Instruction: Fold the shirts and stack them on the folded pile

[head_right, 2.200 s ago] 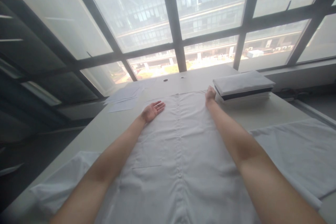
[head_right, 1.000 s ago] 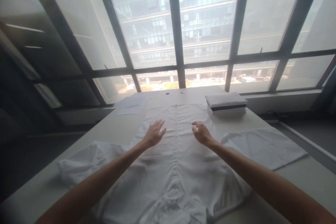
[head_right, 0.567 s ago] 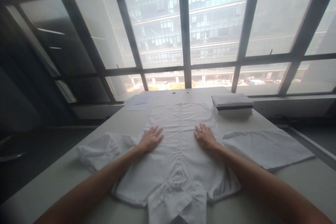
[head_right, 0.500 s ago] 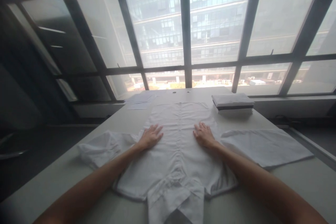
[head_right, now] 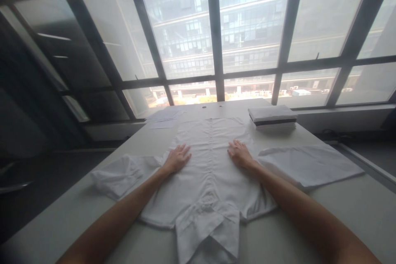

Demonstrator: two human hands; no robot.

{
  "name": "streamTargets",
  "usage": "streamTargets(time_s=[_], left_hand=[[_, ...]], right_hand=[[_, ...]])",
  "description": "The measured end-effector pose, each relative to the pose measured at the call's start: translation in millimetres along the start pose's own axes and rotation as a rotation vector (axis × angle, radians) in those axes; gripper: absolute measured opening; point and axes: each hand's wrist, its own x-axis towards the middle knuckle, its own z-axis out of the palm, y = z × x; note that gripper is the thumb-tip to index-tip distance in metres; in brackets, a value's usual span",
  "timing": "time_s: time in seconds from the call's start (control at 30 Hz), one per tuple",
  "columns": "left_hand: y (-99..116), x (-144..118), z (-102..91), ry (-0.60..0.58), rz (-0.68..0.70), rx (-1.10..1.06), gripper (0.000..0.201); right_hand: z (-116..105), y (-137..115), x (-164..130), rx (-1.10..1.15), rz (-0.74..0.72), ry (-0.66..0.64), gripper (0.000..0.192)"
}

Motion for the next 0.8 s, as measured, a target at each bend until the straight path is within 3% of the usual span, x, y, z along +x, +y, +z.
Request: streamTargets(time_s=[0.1,0.17,0.4,0.8], left_hand=[[8,-6,-2.8,0.003,0.043,-0.006,0.049],[17,-12,-1.8,-0.011,0.091,0.008,0.051],[39,-24,11.2,-0.206,0.243,0.101,0.064],[41,-25,7.2,-0.217,0.236,0.16,0.063]], right_hand=[[-8,2,-2,0.019,-0.047,0.141,0.05],[-11,4,-5,-0.003,-0.113,0.168,0.048],[-3,11,-9,-0.015,-0.091,-0.05,0.051],[-8,7,-8,0.007,-0.108,0.015,0.046]])
